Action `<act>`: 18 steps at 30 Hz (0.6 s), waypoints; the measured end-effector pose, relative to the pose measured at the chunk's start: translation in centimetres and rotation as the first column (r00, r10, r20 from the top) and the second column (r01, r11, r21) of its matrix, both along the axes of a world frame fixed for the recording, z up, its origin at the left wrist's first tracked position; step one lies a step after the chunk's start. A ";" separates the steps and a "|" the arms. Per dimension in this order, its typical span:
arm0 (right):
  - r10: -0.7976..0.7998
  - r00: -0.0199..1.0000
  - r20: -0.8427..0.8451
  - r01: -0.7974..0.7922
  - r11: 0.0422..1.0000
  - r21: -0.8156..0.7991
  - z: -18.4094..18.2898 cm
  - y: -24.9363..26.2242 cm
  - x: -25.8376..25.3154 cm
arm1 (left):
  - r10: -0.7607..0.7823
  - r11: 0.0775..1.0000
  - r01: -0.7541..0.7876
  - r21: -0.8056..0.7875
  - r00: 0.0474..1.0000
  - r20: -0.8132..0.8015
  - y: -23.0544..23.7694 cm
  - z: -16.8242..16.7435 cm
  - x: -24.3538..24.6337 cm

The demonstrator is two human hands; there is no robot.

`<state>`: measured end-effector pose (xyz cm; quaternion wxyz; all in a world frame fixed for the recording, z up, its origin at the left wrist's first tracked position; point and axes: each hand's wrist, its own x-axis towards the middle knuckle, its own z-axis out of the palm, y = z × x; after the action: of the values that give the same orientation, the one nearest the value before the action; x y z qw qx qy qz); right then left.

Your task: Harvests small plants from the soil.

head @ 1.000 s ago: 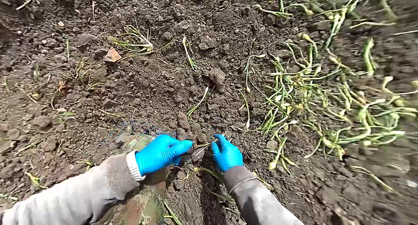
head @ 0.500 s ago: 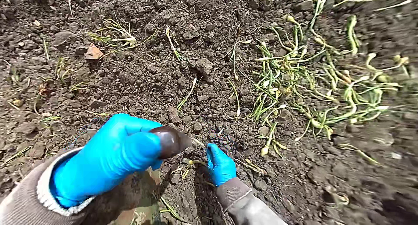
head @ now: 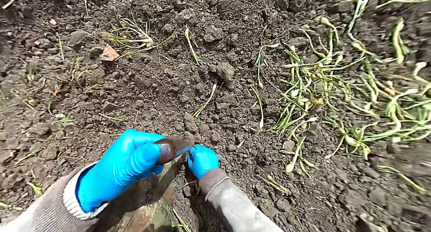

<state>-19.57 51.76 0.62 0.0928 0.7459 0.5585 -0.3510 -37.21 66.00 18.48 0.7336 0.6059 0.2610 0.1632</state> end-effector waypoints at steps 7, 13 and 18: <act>-0.277 0.960 0.025 0.268 0.945 0.186 0.4 9.7 7.5 | 0.146 0.989 -0.142 0.037 0.971 -0.188 1.0 -7.2 -1.3; -0.255 0.966 0.036 0.220 0.891 0.398 0.1 10.6 7.2 | 0.253 0.962 -0.249 -0.114 0.967 0.021 3.4 -4.3 -5.1; -0.192 0.981 0.000 0.163 0.833 0.529 0.3 2.6 6.5 | 0.185 0.979 -0.195 0.062 0.973 0.136 4.9 0.5 -2.2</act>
<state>-13.11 54.38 0.90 -0.1333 0.8003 0.5589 -0.1715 -39.39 70.93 18.94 0.7066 0.5934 0.2632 0.2817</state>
